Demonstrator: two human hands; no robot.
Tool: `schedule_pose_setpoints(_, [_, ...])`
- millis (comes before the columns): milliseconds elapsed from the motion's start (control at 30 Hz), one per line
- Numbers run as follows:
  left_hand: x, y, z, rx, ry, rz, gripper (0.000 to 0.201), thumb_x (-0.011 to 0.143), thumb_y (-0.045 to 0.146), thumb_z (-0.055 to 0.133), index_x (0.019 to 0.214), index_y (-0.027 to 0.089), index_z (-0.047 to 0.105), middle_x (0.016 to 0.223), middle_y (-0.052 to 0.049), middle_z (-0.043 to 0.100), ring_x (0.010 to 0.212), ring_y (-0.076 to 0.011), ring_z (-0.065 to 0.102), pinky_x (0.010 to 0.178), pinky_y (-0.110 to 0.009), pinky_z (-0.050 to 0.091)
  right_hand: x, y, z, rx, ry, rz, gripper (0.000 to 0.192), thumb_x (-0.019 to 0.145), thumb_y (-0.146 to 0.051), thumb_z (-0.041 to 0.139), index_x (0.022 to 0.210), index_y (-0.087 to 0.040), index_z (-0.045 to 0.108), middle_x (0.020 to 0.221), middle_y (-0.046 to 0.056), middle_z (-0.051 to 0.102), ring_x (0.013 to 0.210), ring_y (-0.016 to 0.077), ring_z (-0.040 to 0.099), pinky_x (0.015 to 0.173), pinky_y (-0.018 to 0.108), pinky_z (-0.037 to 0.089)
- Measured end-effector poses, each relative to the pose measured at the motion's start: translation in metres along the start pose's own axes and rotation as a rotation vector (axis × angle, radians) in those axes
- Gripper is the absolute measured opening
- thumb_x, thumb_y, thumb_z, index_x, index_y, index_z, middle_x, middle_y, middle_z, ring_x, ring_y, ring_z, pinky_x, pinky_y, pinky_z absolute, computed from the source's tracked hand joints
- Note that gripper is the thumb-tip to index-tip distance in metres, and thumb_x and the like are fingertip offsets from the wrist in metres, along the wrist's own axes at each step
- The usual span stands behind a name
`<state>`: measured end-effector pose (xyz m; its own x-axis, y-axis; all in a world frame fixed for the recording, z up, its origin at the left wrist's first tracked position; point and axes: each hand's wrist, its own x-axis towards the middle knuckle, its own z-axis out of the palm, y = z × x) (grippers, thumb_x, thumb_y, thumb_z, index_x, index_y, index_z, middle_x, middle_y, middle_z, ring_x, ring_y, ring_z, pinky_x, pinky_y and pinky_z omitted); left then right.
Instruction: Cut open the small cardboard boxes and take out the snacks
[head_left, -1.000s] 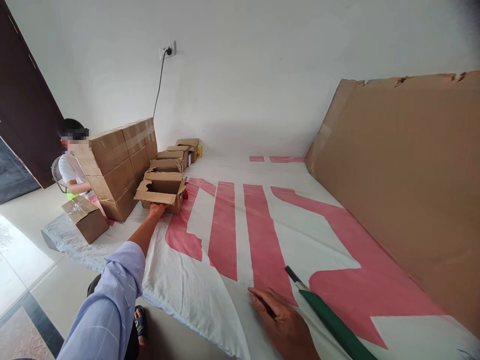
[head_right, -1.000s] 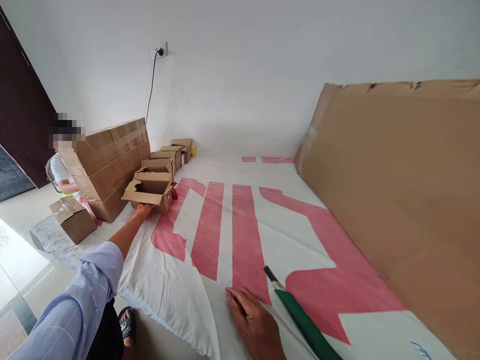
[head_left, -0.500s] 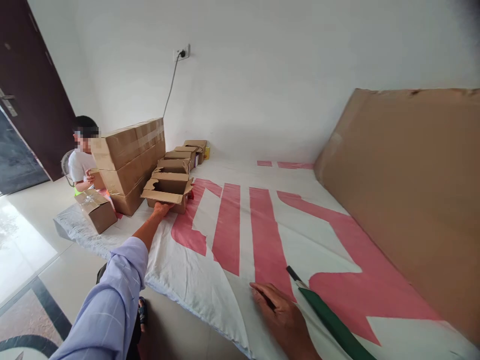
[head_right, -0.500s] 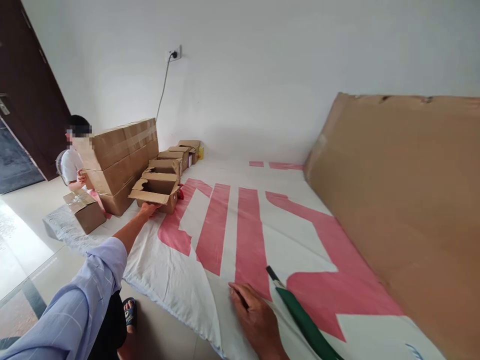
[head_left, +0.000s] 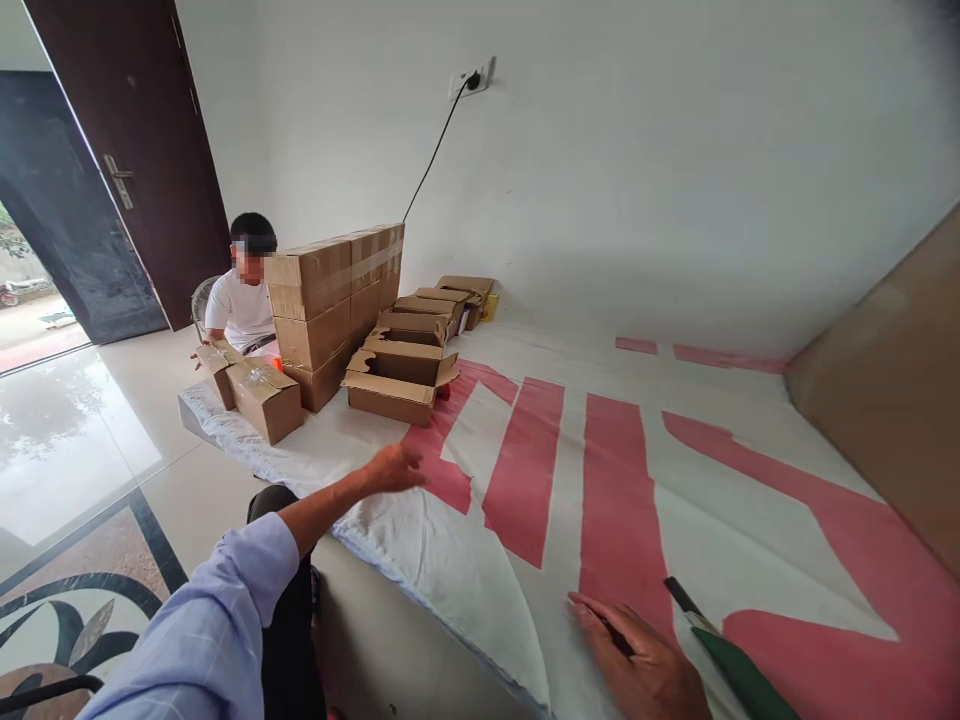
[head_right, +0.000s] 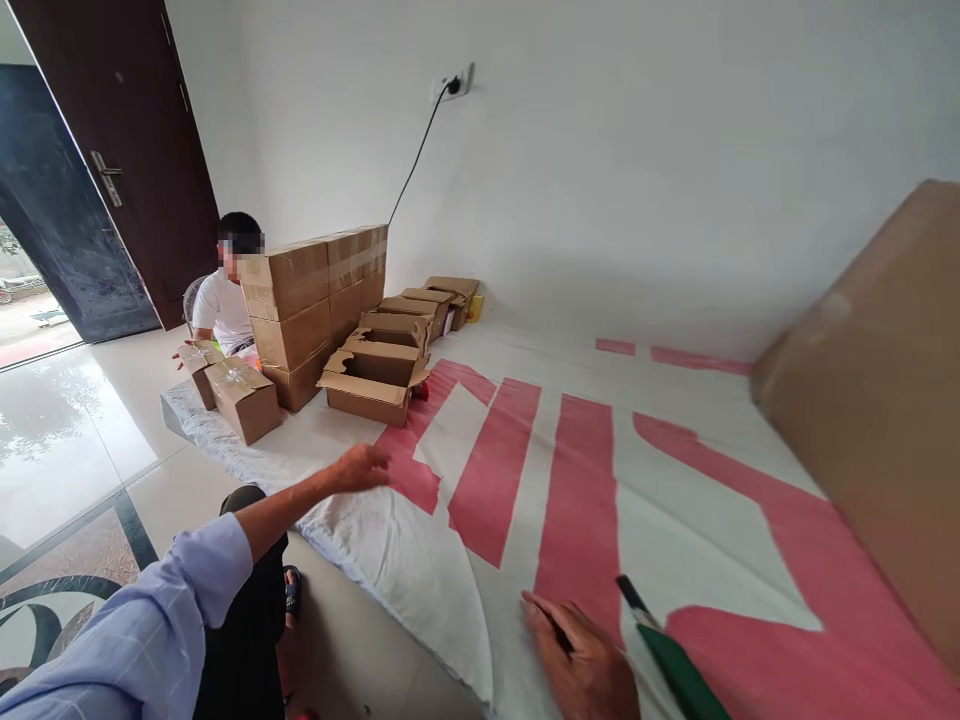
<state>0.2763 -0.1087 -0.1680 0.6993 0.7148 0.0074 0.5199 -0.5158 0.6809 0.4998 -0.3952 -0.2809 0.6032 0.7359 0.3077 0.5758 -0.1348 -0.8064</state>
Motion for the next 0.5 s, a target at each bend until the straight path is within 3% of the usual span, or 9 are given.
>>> schedule_pose_setpoints(67, [-0.036,0.003,0.008,0.026,-0.063,0.088,0.029,0.074,0.025,0.09,0.101,0.019,0.081,0.111,-0.008,0.082,0.11,-0.0276,0.074,0.102,-0.037,0.057,-0.001,-0.002,-0.001,-0.005,0.004,0.017,0.041,0.08,-0.061,0.062,0.08,-0.027,0.084,0.088,0.008,0.084,0.084,0.0308,0.079,0.075,0.036,0.063])
schedule_pose_setpoints(133, [-0.068,0.005,0.002,0.164,-0.102,0.313,0.034,0.083,0.029,0.085,0.115,0.018,0.079,0.121,-0.013,0.079,0.117,-0.0299,0.072,0.106,-0.042,0.057,-0.003,-0.005,-0.003,-0.004,0.003,0.016,0.041,0.081,-0.061,0.062,0.079,-0.027,0.083,0.088,0.008,0.085,0.084,0.0305,0.079,0.074,0.035,0.063])
schedule_pose_setpoints(200, [-0.092,0.005,-0.02,0.271,0.002,0.436,0.029,0.091,0.029,0.077,0.118,0.019,0.077,0.12,-0.014,0.077,0.115,-0.0293,0.071,0.103,-0.043,0.058,-0.006,-0.008,-0.006,-0.002,-0.011,0.011,0.041,0.083,-0.062,0.062,0.08,-0.026,0.082,0.09,0.007,0.085,0.084,0.0299,0.078,0.074,0.034,0.062])
schedule_pose_setpoints(267, [-0.103,0.003,-0.056,0.354,0.169,0.477,0.023,0.096,0.029,0.069,0.116,0.02,0.078,0.118,-0.014,0.075,0.113,-0.0283,0.069,0.103,-0.043,0.057,-0.008,-0.012,-0.009,-0.004,-0.027,0.009,0.041,0.085,-0.06,0.062,0.084,-0.026,0.083,0.093,0.007,0.085,0.084,0.0294,0.078,0.073,0.034,0.062])
schedule_pose_setpoints(333, [-0.104,-0.001,-0.099,0.437,0.308,0.439,0.019,0.098,0.028,0.065,0.109,0.021,0.079,0.117,-0.013,0.074,0.115,-0.0286,0.067,0.106,-0.045,0.055,-0.009,-0.014,-0.01,-0.008,-0.035,0.002,0.039,0.086,-0.058,0.062,0.087,-0.025,0.083,0.094,0.008,0.085,0.083,0.0293,0.078,0.071,0.035,0.061])
schedule_pose_setpoints(400, [-0.097,-0.007,-0.137,0.531,0.412,0.284,0.023,0.097,0.031,0.067,0.116,0.021,0.077,0.127,-0.014,0.07,0.123,-0.0315,0.063,0.11,-0.048,0.052,-0.008,-0.014,-0.01,-0.008,-0.035,-0.011,0.037,0.086,-0.056,0.063,0.088,-0.025,0.084,0.095,0.008,0.085,0.083,0.0299,0.078,0.071,0.035,0.06])
schedule_pose_setpoints(500, [-0.082,-0.018,-0.171,0.664,0.387,0.004,0.039,0.096,0.043,0.071,0.127,0.019,0.073,0.141,-0.018,0.063,0.135,-0.0386,0.056,0.113,-0.054,0.047,-0.007,-0.011,-0.006,-0.002,0.002,-0.029,0.037,0.084,-0.058,0.063,0.084,-0.026,0.083,0.09,0.008,0.084,0.084,0.0303,0.077,0.074,0.036,0.061])
